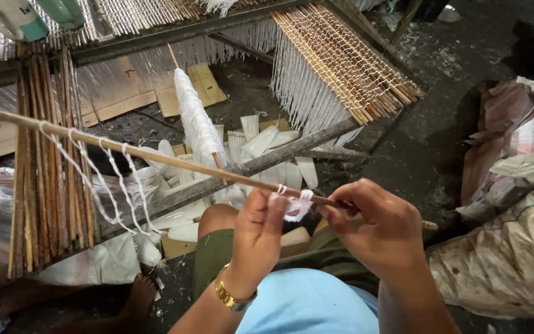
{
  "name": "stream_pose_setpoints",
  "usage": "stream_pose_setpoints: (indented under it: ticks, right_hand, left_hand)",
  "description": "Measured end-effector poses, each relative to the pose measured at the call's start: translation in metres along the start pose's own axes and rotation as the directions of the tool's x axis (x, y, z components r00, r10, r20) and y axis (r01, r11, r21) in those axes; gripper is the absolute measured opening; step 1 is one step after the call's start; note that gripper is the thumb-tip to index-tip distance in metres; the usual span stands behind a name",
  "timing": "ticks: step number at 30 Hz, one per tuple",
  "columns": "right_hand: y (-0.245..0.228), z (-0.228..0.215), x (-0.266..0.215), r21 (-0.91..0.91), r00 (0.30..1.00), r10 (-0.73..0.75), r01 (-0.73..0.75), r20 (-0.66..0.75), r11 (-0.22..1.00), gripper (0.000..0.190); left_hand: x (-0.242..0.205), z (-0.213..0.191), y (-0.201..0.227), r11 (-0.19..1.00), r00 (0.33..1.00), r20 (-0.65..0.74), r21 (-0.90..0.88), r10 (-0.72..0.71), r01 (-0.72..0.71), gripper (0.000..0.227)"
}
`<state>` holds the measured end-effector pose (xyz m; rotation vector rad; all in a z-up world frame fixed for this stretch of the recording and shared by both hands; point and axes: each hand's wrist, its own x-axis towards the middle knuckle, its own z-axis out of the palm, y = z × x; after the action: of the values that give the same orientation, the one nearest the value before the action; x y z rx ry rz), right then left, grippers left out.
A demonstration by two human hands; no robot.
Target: Tying white cotton wicks onto a thin wooden stick as part of candle production.
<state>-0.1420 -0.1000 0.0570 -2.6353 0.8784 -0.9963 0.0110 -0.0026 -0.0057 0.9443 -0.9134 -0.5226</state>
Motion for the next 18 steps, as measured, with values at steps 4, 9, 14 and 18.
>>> stream_pose_setpoints:
  ticks: [4, 9, 14, 18]
  right_hand:
    - [0.0, -0.003, 0.002, -0.005, 0.999, 0.023, -0.023, 0.047, 1.0, 0.018]
    - [-0.003, -0.002, 0.004, 0.027, 0.996, 0.049, -0.052, 0.076, 0.998, 0.018]
    - [-0.006, 0.0, 0.002, 0.074, 0.999, -0.014, 0.011, 0.043, 0.997, 0.021]
    - [-0.011, -0.003, 0.004, 0.111, 0.998, -0.056, 0.059, -0.037, 0.992, 0.016]
  left_hand:
    - [-0.008, 0.005, -0.001, 0.994, 0.994, -0.011, -0.03, -0.11, 0.109, 0.035]
    - [0.0, 0.009, 0.015, 0.953, 0.991, 0.056, 0.271, 0.123, -0.134, 0.022]
    - [0.001, 0.008, 0.015, 0.951, 0.972, 0.208, 0.262, 0.112, -0.165, 0.025]
    - [0.001, 0.003, 0.01, 0.966, 0.988, 0.137, 0.241, 0.063, -0.095, 0.03]
